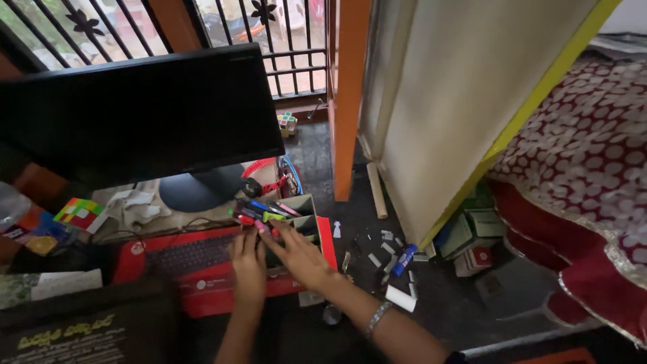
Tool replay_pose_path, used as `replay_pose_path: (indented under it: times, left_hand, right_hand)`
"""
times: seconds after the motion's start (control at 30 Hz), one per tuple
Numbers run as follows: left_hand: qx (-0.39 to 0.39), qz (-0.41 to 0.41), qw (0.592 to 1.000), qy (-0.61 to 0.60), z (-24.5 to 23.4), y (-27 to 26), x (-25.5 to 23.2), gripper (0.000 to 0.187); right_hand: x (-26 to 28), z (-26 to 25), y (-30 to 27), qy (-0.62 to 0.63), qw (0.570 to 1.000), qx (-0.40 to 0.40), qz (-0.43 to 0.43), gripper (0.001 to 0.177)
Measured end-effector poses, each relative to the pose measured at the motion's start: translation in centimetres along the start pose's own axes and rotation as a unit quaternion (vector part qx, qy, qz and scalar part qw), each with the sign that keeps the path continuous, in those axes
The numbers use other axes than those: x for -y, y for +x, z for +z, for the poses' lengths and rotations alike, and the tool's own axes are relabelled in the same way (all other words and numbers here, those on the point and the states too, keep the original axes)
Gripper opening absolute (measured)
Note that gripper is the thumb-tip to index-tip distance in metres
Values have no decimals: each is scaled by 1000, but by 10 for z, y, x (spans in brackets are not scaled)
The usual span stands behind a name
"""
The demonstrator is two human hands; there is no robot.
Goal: The person organizes stationery items on a cluttered desk. They pick up pens, highlighters, small bottles, and other small objects from the desk surface and place them into a compartmentalized organizer box. The person repeatedly picks up items, briefly holds them, and places them into the box.
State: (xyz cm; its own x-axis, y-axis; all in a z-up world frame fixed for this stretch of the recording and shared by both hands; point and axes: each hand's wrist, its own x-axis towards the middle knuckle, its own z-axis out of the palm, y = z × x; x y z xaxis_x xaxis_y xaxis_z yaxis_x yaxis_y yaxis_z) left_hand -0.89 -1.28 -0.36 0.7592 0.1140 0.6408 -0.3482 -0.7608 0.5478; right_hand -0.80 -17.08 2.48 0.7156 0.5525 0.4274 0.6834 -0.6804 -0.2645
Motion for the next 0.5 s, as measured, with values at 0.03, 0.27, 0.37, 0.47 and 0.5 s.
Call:
replay_pose_path:
  times: [0.03, 0.27, 0.37, 0.47, 0.5]
  left_hand:
    - [-4, 8, 1000, 8, 1, 0, -1, 36]
    - [1, -1, 1000, 26, 7, -5, -4, 39]
    - [-1, -15, 999, 30, 8, -7, -7, 44]
    - [4, -27, 999, 18, 5, -10, -16, 49]
    - [3, -26, 1000, 15, 2, -10, -19, 51]
  right_hand:
    - [0, 0, 0, -6, 1000, 8, 0, 88]
    - [-4, -5, 0, -61, 996, 53, -22, 92]
    - [-6, -4, -1, -72, 996, 37, -35, 90]
    - [-7, -4, -6, -66, 997, 19, -42, 89]
    - [-7, -5, -4, -77, 996, 24, -42, 90]
